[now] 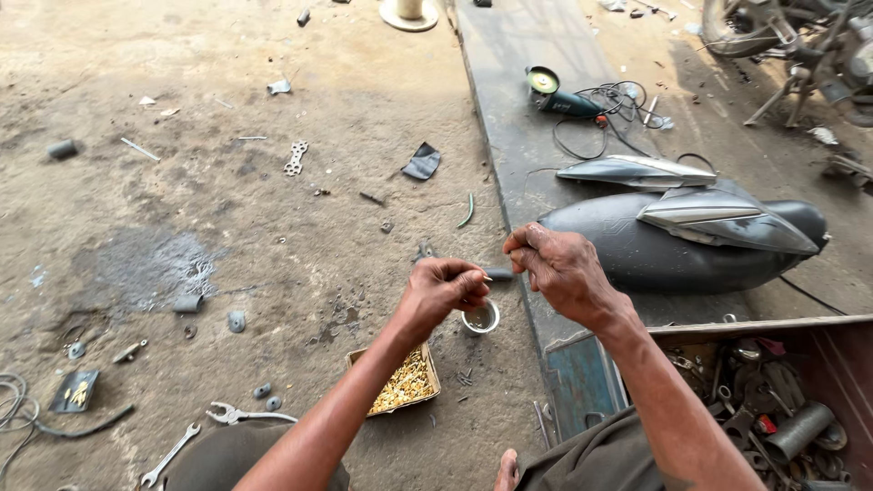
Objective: The person sits on the ground and repeatedly picks up small brass keys from a cardboard box. They dip each key into a small metal cup containing a liquid, then manipulate the key with both hands, sometimes using pliers to adjust or bend parts of the key. The person continues this process for multiple keys.
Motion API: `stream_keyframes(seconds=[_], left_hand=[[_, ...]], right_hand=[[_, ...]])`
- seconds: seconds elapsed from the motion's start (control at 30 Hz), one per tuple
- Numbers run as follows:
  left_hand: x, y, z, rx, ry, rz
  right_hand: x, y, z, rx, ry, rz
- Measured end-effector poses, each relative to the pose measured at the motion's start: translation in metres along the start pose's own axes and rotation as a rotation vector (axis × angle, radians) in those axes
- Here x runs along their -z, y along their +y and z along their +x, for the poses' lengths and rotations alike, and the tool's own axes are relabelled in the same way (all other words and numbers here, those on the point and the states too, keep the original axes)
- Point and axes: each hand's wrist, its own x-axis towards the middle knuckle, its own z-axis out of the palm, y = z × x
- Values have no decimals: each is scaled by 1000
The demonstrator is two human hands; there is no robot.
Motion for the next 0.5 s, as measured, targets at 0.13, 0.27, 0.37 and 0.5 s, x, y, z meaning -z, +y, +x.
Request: stream_keyframes(seconds=[0.13, 0.27, 0.37, 0.5], left_hand=[[-43, 19, -13, -43, -49, -25], [-61, 34, -11, -143, -35, -4], [-59, 39, -9, -160, -17, -38], [-55, 40, -4, -157, 17, -68]], right_hand=[[15, -6, -24, 14, 89, 158], [18, 0, -30, 10, 176, 230], [22, 3, -25, 51, 181, 345], [22, 2, -18, 14, 197, 436]])
